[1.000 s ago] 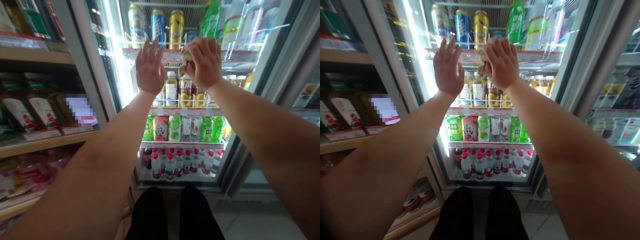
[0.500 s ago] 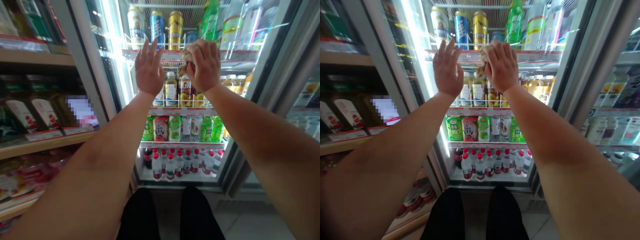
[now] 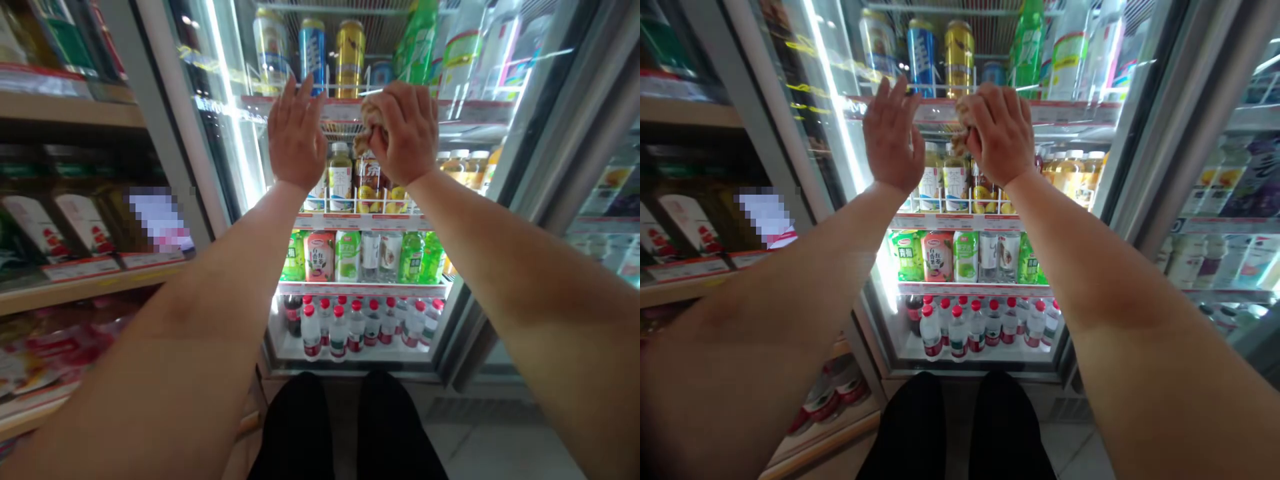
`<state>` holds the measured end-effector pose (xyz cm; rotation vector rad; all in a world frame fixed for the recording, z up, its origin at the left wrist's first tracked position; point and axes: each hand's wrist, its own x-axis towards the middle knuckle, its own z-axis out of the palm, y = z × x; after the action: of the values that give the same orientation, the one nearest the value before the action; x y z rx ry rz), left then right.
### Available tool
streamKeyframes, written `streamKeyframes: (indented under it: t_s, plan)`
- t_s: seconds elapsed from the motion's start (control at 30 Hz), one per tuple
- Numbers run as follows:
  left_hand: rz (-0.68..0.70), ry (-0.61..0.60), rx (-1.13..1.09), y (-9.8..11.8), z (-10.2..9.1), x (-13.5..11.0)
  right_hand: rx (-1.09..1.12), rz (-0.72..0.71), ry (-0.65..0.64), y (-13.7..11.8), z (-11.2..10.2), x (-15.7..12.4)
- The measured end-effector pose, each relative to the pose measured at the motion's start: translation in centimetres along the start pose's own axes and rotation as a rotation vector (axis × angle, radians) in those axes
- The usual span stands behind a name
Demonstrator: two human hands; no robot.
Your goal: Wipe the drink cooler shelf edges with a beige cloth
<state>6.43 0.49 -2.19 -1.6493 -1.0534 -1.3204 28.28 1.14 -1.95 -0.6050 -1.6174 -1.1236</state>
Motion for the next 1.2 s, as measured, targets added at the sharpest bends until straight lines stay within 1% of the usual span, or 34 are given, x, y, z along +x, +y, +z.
streamKeyframes:
  t_s: [0.13, 0.27, 0.4, 0.53, 0.63, 0.8, 0.87, 1.03, 1.2]
  plan:
    - [-0.034, -0.034, -0.041, 0.2, -0.3, -0.1, -0.021, 0.006, 0.009, -0.1, 0.2, -0.1]
    - [-0.013, -0.047, -0.004, 0.3, -0.7, -0.2, -0.044, -0.009, 0.017, -0.1, 0.3, -0.2]
    - [-0.032, -0.089, -0.078, 0.2, -0.6, -0.2, -0.053, -0.003, 0.025, 0.0, 0.5, -0.3]
    - [-0.031, -0.072, -0.057, 0.1, -0.4, -0.1, -0.053, -0.003, 0.009, -0.1, 0.4, -0.4]
    - [-0.029, -0.067, -0.103, 0.1, -0.3, -0.1, -0.042, 0.016, -0.015, -0.1, 0.4, -0.6]
    - [-0.025, -0.08, -0.131, -0.1, -0.1, 0.0, -0.03, 0.01, 0.002, -0.2, 0.4, -1.3]
    - [-0.03, -0.09, -0.125, -0.1, -0.1, 0.0, -0.024, 0.016, -0.027, -0.4, 0.2, -1.7]
    - [-0.051, -0.1, -0.079, 0.3, -0.6, -0.4, 0.032, 0.081, -0.116, -0.8, -0.3, -2.5]
    - [-0.022, -0.064, -0.022, 0.2, -0.6, -0.8, 0.054, 0.1, -0.154, -1.1, -0.6, -2.9]
